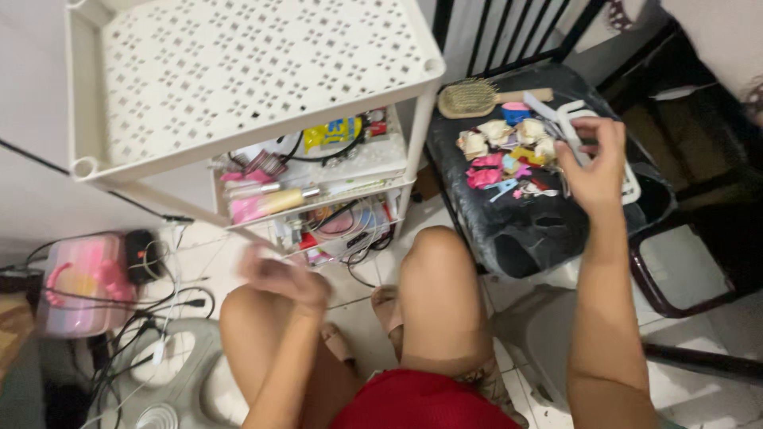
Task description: The person assembles a white plastic storage cart by inserting vertical poles into the tray corners and placing the tray on top. They then transfer hair accessories, a brush, and small tools from a nearby chair onto the cart shelves.
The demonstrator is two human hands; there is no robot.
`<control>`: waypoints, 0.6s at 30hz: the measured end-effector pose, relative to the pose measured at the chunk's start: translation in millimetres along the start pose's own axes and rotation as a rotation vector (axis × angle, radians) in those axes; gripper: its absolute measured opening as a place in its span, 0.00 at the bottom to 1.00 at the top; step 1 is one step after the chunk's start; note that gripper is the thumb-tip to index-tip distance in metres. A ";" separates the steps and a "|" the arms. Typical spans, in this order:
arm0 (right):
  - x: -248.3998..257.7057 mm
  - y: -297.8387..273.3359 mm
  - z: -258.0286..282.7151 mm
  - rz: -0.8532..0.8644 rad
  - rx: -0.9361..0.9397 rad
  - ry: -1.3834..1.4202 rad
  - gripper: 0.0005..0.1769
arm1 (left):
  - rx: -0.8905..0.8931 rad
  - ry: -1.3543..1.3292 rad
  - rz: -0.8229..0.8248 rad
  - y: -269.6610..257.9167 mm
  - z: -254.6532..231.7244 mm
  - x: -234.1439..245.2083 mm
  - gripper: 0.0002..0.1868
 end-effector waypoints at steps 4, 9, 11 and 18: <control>22.9 16.6 -36.8 0.043 -0.046 -0.056 0.17 | -0.267 -0.132 0.970 -76.2 -87.2 -107.6 0.23; -10.9 34.4 -60.2 0.361 0.058 -0.179 0.29 | -0.124 -0.055 1.182 -101.5 -112.0 -238.4 0.24; -25.5 36.1 -60.9 0.421 0.125 -0.254 0.33 | -0.093 0.071 1.156 -102.3 -100.8 -274.1 0.25; -53.2 35.4 -75.5 0.390 -0.133 -0.437 0.31 | -0.121 0.279 1.152 -125.9 -45.2 -343.5 0.18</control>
Point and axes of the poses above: each hand's wrist, its own y-axis towards the middle knuckle, its own x-axis out of the back of the hand, z = x × y, the point moved 5 cm from there along y, towards the middle knuckle, and after that the axes turned 4 degrees about -z, right-handed, at the moved point
